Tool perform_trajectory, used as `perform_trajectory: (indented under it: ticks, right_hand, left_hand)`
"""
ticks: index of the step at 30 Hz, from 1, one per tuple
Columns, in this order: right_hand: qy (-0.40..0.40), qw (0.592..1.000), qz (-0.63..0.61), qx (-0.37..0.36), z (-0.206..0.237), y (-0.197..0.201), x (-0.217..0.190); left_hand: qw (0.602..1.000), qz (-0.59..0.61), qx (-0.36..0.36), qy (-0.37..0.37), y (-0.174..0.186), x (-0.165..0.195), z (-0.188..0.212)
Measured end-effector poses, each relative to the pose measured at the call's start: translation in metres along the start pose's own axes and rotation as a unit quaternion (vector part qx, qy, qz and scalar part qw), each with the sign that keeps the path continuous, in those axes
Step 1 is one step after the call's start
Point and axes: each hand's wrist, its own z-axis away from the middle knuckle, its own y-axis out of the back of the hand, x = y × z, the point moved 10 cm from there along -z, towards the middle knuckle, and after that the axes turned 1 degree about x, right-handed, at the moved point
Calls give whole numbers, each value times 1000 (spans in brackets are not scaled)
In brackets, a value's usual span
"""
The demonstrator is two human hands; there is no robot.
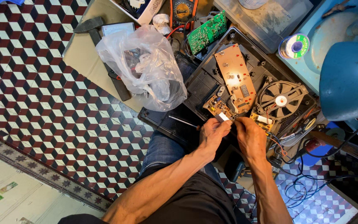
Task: The person repairs an electronic device at a workbench. They use a screwdriver to work on circuit boards inside the opened device, handle and reposition small boards and wires, and reach to the power strip on the shelf during the work.
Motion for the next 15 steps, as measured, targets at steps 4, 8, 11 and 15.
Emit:
perform_trajectory:
  ticks: [4, 8, 11, 15]
  right_hand:
    - [-136, 987, -68, -44, 5, -8, 22]
    - [-76, 995, -68, -13, 1, -2, 9]
    - [-27, 999, -29, 4, -1, -2, 1]
    - [2, 1000, 21, 8, -2, -5, -2]
  left_hand:
    - [1000, 11, 5, 4, 0, 0, 2]
    - [1000, 7, 6, 7, 0, -3, 2]
    - [1000, 10, 7, 11, 0, -5, 2]
    - [999, 48, -7, 15, -2, -5, 1]
